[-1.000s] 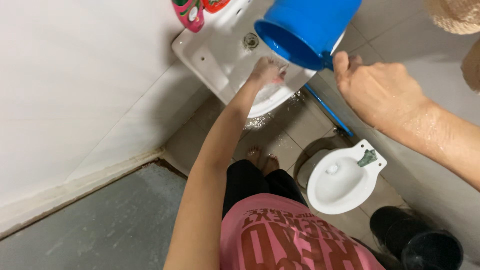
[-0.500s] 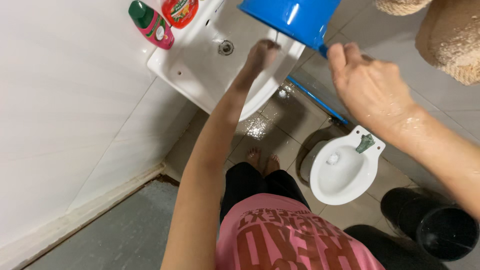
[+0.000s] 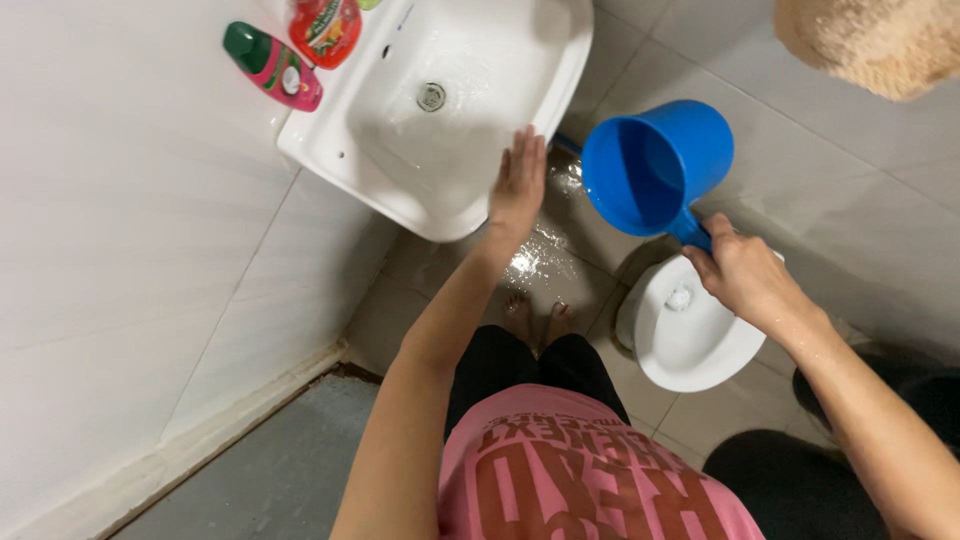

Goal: The person scrubs a white wall-mounted sink with a cloth, then rinses it by pouring water from a blue plastic scoop. The person then scrubs a white bidet with the cloth and rinses it with the scoop.

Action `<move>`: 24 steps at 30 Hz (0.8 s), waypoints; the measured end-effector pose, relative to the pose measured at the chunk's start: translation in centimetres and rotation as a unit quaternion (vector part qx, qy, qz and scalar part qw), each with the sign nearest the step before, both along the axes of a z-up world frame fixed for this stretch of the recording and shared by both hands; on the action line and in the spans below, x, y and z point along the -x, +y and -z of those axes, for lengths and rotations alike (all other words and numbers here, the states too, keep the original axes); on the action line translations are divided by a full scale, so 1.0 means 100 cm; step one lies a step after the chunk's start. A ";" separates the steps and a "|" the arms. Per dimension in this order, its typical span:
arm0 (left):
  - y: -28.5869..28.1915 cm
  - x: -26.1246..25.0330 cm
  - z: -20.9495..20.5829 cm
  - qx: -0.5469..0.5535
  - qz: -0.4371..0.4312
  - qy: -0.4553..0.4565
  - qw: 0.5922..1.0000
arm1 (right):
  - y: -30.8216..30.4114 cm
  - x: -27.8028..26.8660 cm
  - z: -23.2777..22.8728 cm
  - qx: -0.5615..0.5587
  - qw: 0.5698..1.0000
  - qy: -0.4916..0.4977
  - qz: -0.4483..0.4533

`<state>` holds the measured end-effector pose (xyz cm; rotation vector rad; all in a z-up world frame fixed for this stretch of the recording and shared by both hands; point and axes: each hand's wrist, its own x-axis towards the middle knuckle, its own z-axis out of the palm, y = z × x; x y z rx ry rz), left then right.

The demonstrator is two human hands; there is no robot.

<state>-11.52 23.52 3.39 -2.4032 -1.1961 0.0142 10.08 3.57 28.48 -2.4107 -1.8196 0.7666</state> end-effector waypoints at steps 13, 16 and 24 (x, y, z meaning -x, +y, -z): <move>-0.123 -0.168 0.036 0.459 0.133 -0.324 0.816 | -0.178 -0.072 0.053 -0.106 0.890 0.289 0.335; -0.165 -0.205 0.047 0.474 0.195 -0.351 0.784 | -0.238 -0.094 0.076 -0.153 0.822 0.390 0.385; -0.334 -0.295 0.049 0.593 0.243 -0.252 0.724 | -0.432 -0.141 0.132 -0.243 0.633 0.490 0.548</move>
